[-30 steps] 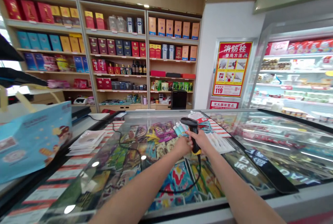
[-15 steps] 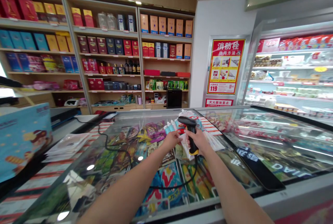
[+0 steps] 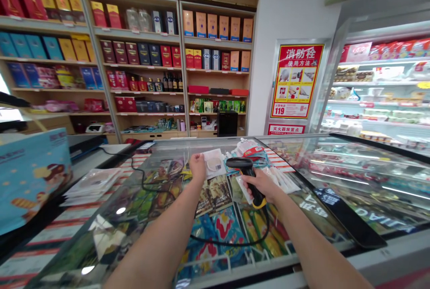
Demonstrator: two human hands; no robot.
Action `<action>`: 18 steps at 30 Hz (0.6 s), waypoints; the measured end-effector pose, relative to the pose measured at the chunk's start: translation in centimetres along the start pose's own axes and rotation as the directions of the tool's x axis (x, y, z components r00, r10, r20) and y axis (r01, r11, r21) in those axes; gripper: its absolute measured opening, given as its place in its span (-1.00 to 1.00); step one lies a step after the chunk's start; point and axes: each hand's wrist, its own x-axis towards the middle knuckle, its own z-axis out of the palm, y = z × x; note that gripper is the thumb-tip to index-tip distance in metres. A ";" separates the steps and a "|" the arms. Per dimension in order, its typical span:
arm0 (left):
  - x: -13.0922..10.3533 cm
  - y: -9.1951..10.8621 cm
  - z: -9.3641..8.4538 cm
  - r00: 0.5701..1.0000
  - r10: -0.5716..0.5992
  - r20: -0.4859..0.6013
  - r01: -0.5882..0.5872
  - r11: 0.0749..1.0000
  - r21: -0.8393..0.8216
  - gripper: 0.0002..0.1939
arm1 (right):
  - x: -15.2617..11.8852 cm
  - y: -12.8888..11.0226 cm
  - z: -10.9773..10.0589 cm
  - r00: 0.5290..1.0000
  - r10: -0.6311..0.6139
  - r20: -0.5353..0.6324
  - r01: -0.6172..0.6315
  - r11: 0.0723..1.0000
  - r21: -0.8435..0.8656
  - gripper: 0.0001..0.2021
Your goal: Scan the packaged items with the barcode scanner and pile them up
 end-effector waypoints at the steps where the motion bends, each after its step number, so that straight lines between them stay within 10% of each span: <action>1: 0.0 -0.1 0.1 1.000 0.003 -0.003 -0.003 1.000 0.019 -0.82 | 0.0 0.1 0.0 1.000 0.007 0.011 -0.007 1.000 -0.026 -0.64; 18: -1.4 1.2 -0.1 0.999 0.000 0.044 -0.006 0.991 0.136 -0.91 | 0.4 1.2 -0.4 0.997 0.035 0.067 -0.027 0.993 -0.115 -0.74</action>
